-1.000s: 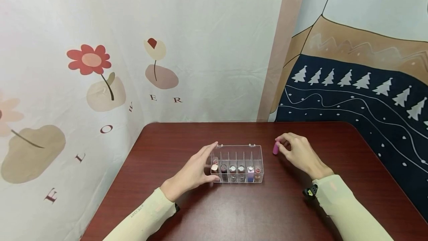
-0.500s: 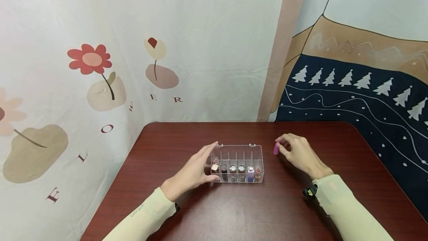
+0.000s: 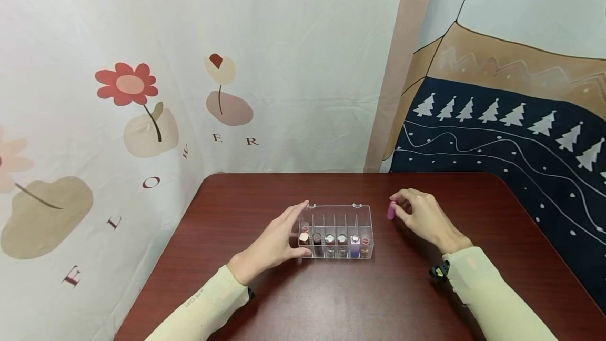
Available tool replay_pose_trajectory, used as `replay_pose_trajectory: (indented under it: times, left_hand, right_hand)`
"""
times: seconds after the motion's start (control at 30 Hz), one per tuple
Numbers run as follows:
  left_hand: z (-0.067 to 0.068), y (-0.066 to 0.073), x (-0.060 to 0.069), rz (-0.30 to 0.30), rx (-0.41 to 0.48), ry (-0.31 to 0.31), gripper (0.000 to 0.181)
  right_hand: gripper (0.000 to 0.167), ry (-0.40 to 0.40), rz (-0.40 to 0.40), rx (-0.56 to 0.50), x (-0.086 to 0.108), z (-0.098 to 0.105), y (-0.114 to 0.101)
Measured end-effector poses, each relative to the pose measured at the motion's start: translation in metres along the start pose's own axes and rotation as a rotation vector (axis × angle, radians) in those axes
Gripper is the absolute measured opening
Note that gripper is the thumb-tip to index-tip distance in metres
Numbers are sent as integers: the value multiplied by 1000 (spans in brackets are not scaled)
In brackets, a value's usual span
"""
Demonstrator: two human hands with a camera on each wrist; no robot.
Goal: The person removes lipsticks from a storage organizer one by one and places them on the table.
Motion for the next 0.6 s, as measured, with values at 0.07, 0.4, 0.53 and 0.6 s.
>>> replay_pose_trajectory:
  times: [0.07,0.4,0.53,0.6]
  left_hand:
    - [0,0,0,-1,3,-2,123]
    - [0,-1,0,4,6,-9,122]
    - [0,-2,0,0,9,-6,122]
    - [0,-2,0,0,8,-6,122]
  right_hand:
    - [21,6,5,-6,0,1,0]
    - [26,42,29,36,1,6,-3]
    - [28,62,26,48,1,9,-6]
    - [29,74,29,57,0,11,-8]
Point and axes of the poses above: each hand's wrist, its own x-axis away from the middle knuckle, its own z-axis out of the back of the hand, y = z × x, the point moved 8 cm from there along -x, towards the middle knuckle, and after that the axes turned 14 degrees about -x, right-handed, at the moved point
